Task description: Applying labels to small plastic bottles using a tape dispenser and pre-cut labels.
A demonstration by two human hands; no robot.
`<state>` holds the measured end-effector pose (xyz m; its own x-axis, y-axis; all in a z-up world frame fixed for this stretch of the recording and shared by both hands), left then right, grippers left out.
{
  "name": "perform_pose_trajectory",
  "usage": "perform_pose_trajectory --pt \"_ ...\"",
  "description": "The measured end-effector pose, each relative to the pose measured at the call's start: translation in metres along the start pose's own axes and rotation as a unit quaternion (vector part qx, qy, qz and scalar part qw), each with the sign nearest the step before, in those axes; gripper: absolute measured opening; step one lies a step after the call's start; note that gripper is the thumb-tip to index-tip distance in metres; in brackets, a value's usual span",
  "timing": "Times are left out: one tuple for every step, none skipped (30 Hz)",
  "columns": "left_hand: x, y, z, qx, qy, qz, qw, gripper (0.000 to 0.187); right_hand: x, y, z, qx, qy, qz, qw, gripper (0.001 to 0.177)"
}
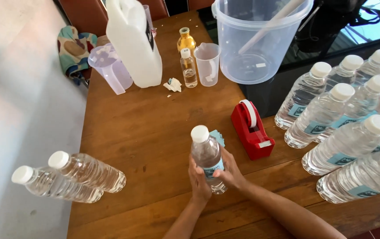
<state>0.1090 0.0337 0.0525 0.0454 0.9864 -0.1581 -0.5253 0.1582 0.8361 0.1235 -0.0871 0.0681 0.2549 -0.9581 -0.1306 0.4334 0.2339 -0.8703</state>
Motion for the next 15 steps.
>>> perform_pose_trajectory --pt "0.002 -0.001 -0.002 -0.007 0.005 0.006 1.0 0.094 0.0 0.002 -0.001 -0.004 -0.004 -0.019 1.0 0.117" --pt "0.006 0.0 -0.005 -0.014 0.01 0.014 1.0 0.104 -0.002 0.005 -0.002 -0.008 -0.008 -0.037 0.999 0.119" --pt "0.012 -0.016 -0.013 -0.014 0.007 0.015 1.0 0.104 -0.004 0.006 -0.003 -0.007 -0.004 -0.036 0.999 0.119" --pt "0.019 -0.031 -0.019 -0.025 0.017 0.048 0.998 0.099 -0.005 0.007 -0.003 -0.003 -0.002 -0.03 1.0 0.113" --pt "0.026 -0.046 -0.026 -0.037 0.028 0.08 0.996 0.096 -0.005 0.008 -0.004 0.001 0.001 -0.024 1.0 0.107" --pt "0.023 -0.037 -0.021 -0.038 0.025 0.078 0.996 0.096 -0.004 0.008 -0.003 0.002 0.003 -0.026 1.0 0.107" --pt "0.021 -0.03 -0.017 -0.026 0.023 0.06 0.998 0.104 -0.004 0.009 -0.003 0.004 0.005 -0.039 0.999 0.104" --pt "0.018 -0.023 -0.016 -0.013 0.024 0.042 0.999 0.114 -0.003 0.01 -0.005 0.003 0.003 -0.052 0.999 0.101" --pt "0.015 -0.021 -0.014 -0.012 0.025 0.04 0.999 0.114 -0.001 0.011 -0.006 0.001 0.003 -0.055 0.998 0.101" --pt "0.011 -0.016 -0.012 -0.021 0.021 0.038 0.999 0.11 -0.001 0.011 -0.006 0.01 0.003 -0.066 0.998 0.105" --pt "0.008 -0.011 -0.01 -0.031 0.017 0.036 0.999 0.106 -0.001 0.011 -0.006 0.018 0.002 -0.078 0.997 0.109" --pt "0.009 -0.01 -0.011 -0.029 0.021 0.037 0.999 0.106 -0.003 0.007 -0.005 0.015 -0.001 -0.076 0.997 0.109" --pt "0.009 -0.008 -0.012 -0.035 0.019 0.051 0.998 0.102 -0.006 0.001 -0.005 0.028 -0.003 -0.079 0.997 0.104" --pt "0.007 -0.007 -0.012 -0.043 0.012 0.063 0.997 0.099 -0.007 -0.006 -0.004 0.043 -0.001 -0.083 0.996 0.1" --pt "0.007 -0.018 -0.012 -0.041 0.012 0.062 0.997 0.099 -0.01 -0.015 -0.002 0.041 0.0 -0.083 0.996 0.1"
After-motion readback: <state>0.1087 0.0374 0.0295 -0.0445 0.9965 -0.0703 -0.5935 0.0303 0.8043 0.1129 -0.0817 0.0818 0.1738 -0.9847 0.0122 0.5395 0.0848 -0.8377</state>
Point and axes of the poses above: each hand's wrist, its own z-axis towards the middle knuckle, its own x-axis out of the back of the hand, y = z × x, the point moved 9 cm from there along z, towards the middle knuckle, and after that the axes turned 1 degree about -x, right-handed, at the moved point
